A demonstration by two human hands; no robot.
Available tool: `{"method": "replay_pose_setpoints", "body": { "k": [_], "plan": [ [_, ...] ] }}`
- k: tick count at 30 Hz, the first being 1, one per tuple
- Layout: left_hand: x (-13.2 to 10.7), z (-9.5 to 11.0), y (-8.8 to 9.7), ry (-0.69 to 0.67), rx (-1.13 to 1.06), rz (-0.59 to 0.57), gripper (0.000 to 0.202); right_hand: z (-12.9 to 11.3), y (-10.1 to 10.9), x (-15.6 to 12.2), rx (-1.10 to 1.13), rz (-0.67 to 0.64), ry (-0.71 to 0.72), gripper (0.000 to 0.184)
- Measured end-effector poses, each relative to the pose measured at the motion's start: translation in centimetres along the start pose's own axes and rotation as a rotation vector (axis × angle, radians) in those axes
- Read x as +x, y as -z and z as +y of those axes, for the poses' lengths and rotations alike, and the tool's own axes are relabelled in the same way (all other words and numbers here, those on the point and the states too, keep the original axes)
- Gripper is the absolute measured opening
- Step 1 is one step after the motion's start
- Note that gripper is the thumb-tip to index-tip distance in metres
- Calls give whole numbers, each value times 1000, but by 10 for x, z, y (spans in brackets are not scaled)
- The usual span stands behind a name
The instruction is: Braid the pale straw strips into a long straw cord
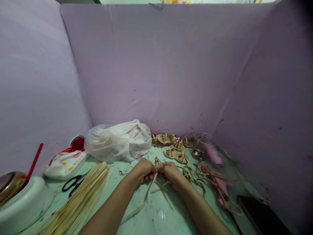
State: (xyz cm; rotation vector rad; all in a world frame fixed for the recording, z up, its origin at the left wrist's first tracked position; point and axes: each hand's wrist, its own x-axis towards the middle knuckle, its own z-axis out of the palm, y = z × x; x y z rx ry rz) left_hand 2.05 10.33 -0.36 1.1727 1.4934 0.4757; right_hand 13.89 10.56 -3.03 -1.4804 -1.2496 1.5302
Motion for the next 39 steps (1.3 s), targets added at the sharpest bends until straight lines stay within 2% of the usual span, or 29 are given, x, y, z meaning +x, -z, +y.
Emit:
{"method": "replay_pose_setpoints", "body": {
  "k": [3, 7, 9, 11, 14, 17, 18, 20, 24, 25, 28, 32, 34, 36, 39],
  "plan": [
    [-4, 1, 8, -41, 192, 50, 12, 2, 2, -1, 38, -19, 12, 12],
    [-4, 0, 24, -75, 298, -48, 7, 5, 3, -2, 24, -19, 50, 11],
    [-10, 2, 35, -61, 316, -57, 7, 7, 3, -1, 8, -14, 61, 12],
    [-22, 7, 51, -49, 363, 19, 7, 10, 4, 0, -24, -9, 62, 13],
    [-53, 14, 86, -86, 497, 176, 8, 12, 5, 2, -62, 0, 41, 12],
    [-85, 12, 124, -64, 734, 405, 5, 13, 5, 3, -57, -14, 34, 12],
    [-93, 9, 133, 6, 762, 420, 4, 13, 5, 3, -57, -23, 33, 12],
    [-100, 3, 143, 77, 789, 371, 4, 12, 5, 3, -59, -32, 34, 13],
    [-80, -14, 136, 57, 896, 258, 5, 11, 5, 0, -62, -22, 53, 14],
    [-71, -19, 132, 56, 934, 274, 8, 11, 6, 0, -62, -22, 60, 13],
    [-46, -33, 126, 172, 934, 314, 9, 13, 6, 2, -72, -19, 72, 13],
    [-34, -44, 135, 155, 957, 344, 5, 16, 6, 4, -81, -8, 70, 14],
    [-37, -41, 136, 78, 929, 340, 3, 15, 6, 3, -78, -2, 68, 15],
    [-40, -32, 129, -54, 818, 263, 2, 14, 5, 2, -70, 4, 74, 15],
    [-39, -17, 98, -255, 535, 80, 4, 12, 5, 1, -55, 7, 86, 15]
  ]
}}
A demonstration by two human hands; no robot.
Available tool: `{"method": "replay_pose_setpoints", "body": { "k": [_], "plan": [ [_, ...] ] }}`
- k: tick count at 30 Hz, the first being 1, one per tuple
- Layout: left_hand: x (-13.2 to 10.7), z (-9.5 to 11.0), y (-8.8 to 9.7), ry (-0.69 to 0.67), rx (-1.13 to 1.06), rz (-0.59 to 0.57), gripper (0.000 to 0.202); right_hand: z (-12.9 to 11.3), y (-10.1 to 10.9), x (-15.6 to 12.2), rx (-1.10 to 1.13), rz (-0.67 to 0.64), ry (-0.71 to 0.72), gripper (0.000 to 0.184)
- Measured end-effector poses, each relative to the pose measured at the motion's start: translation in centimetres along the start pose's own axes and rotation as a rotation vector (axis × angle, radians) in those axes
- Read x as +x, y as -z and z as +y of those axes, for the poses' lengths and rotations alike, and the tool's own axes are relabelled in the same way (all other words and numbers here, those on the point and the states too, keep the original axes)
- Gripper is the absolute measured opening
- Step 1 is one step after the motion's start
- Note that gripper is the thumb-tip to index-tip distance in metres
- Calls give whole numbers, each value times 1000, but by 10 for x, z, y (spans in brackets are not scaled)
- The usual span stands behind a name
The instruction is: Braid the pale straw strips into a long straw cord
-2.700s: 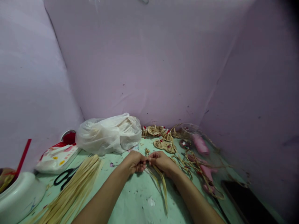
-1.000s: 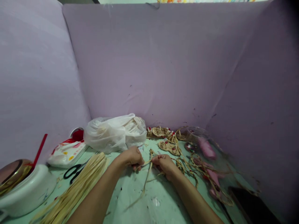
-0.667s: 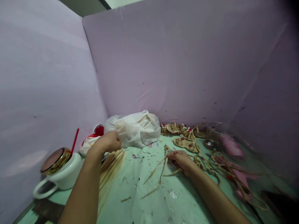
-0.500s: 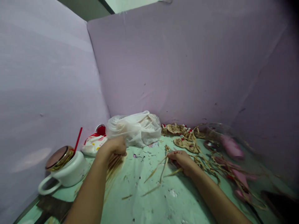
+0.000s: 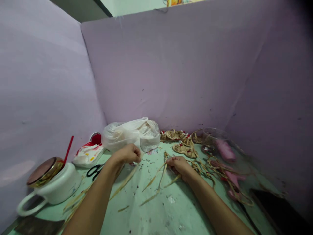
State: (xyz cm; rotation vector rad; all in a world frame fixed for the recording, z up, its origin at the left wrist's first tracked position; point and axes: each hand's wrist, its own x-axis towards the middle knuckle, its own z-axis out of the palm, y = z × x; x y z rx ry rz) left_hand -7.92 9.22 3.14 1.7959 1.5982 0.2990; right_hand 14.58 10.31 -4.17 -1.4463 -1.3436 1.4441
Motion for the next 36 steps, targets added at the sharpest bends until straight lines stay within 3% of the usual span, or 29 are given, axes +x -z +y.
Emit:
{"method": "replay_pose_setpoints", "body": {
  "k": [2, 6, 9, 12, 15, 23, 29, 34, 36],
  "plan": [
    [9, 17, -24, -72, -116, 28, 7, -1, 0, -1, 19, 5, 12, 14],
    [28, 30, -73, -110, -105, 294, 8, -3, 0, -2, 59, 9, 22, 12],
    [32, 31, -89, -85, -190, 277, 11, -5, 0, -3, 67, 14, 14, 10],
    [30, 34, -89, 33, -337, 136, 8, -7, -1, -3, 79, 16, 4, 8],
    [30, 36, -87, 78, -427, 92, 6, -6, -1, -2, 91, 18, -5, 7],
    [39, 35, -89, 70, -414, 121, 6, -8, -1, -4, 84, 15, 7, 9],
    [36, 35, -72, 157, -506, 208, 2, -6, -1, -1, 78, 11, -2, 8],
    [32, 36, -69, 149, -699, -122, 11, -8, -1, -2, 89, 4, -4, 11],
    [33, 36, -75, 173, -585, -97, 9, -8, -1, -2, 92, 0, -15, 11]
  ]
}}
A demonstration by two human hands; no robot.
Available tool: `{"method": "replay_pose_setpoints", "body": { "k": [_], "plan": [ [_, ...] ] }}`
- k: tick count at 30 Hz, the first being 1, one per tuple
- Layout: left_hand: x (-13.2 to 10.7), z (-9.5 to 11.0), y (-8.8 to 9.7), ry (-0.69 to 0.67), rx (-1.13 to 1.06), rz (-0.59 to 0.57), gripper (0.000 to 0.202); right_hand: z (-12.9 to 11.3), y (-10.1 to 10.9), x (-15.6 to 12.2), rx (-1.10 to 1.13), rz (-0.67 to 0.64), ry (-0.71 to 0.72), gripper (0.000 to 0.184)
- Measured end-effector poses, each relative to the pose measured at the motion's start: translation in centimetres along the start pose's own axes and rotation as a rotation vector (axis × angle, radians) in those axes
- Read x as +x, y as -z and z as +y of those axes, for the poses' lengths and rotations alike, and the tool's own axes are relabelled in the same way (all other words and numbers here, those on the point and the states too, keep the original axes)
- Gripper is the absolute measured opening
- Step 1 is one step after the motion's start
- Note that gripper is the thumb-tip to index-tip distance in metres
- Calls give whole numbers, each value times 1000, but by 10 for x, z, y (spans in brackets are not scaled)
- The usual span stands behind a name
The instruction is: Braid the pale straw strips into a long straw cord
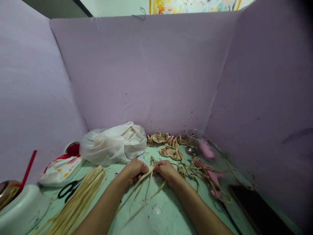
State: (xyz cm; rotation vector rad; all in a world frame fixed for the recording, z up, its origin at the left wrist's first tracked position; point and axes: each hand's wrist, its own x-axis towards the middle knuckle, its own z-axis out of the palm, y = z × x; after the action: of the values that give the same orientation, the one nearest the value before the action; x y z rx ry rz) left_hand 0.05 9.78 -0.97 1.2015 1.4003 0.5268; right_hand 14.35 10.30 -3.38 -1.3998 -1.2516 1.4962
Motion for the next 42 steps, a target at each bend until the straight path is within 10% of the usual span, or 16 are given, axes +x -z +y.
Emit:
{"method": "replay_pose_setpoints", "body": {
  "k": [5, 23, 34, 42],
  "plan": [
    [4, -2, -13, -70, 148, 242, 6, 1, 1, 1, -26, -7, 5, 14],
    [12, -1, -19, -140, 111, 254, 14, 1, 1, 1, -19, -14, 16, 12],
    [7, 14, -27, 241, -122, 94, 16, -8, 2, -6, 82, -39, -46, 18],
    [12, 1, -35, -19, 93, 338, 10, -5, 4, -5, 60, -81, -45, 15]
  ]
}}
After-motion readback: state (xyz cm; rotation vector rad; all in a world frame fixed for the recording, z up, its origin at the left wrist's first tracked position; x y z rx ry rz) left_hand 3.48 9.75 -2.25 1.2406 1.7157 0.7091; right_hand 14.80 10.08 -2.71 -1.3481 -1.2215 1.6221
